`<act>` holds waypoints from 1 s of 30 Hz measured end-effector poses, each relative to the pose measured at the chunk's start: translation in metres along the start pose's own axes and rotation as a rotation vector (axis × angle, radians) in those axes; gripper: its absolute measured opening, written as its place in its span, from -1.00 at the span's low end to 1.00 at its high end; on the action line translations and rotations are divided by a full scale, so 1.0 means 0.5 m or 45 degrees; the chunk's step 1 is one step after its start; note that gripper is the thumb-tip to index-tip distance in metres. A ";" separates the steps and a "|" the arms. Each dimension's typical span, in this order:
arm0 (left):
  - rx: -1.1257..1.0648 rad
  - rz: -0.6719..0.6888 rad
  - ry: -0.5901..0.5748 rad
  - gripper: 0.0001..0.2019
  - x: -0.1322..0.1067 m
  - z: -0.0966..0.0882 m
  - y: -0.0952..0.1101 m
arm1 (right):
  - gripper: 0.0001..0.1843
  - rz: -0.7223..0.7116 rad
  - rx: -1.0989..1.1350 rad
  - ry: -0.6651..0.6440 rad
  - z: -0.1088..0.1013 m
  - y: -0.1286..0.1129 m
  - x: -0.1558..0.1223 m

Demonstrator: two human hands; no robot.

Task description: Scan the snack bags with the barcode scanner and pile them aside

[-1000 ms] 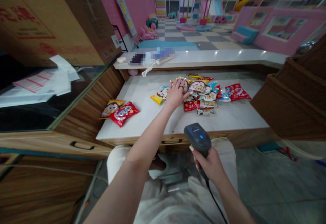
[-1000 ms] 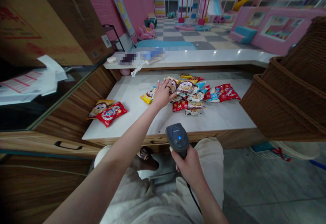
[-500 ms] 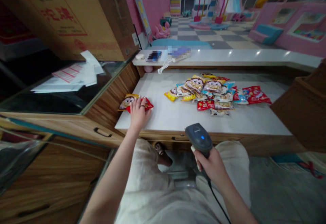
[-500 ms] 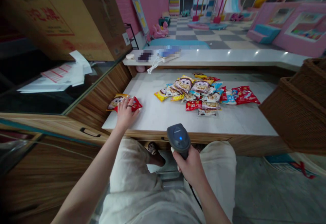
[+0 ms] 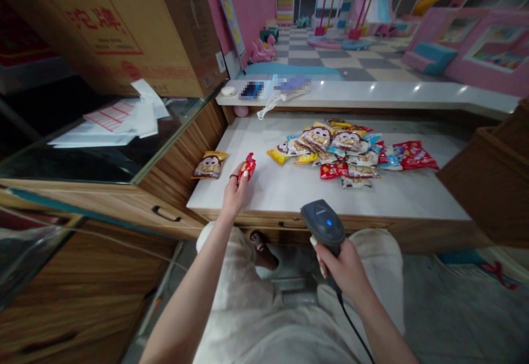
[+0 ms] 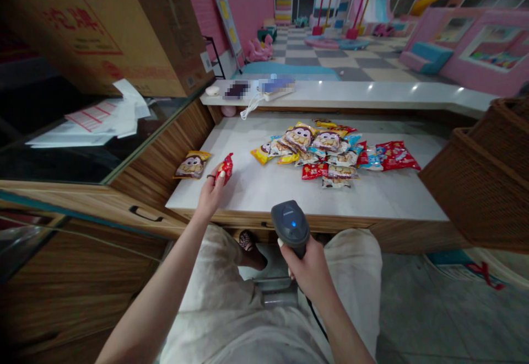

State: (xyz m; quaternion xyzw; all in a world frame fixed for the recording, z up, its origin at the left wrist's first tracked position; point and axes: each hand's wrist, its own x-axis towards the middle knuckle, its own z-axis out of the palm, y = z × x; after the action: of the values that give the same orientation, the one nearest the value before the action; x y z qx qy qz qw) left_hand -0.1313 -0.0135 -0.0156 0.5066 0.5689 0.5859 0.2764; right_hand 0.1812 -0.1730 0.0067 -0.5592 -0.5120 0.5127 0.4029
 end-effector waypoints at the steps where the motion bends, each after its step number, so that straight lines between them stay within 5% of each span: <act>1: -0.191 -0.085 0.005 -0.55 -0.011 0.024 0.009 | -0.59 0.001 -0.003 0.000 0.000 0.001 0.000; 6: -0.885 -0.621 -0.114 -0.57 -0.047 0.132 0.046 | -0.57 0.014 -0.018 0.024 0.004 -0.009 -0.002; 11: -1.114 -0.859 -0.395 -0.51 -0.049 0.174 0.058 | -0.61 0.029 0.028 0.106 0.007 -0.029 -0.003; 15: -1.112 -0.814 -0.521 -0.49 -0.048 0.174 0.045 | -0.62 0.022 0.037 0.116 0.007 -0.030 0.001; 30: -1.011 -0.743 -0.618 -0.58 -0.059 0.160 0.035 | -0.65 -0.011 0.044 0.105 0.009 -0.040 0.013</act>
State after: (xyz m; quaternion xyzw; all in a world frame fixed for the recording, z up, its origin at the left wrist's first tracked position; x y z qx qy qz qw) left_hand -0.0444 -0.0129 -0.0201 0.3053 0.3409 0.5211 0.7205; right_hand 0.1733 -0.1638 0.0245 -0.5708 -0.4884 0.4962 0.4353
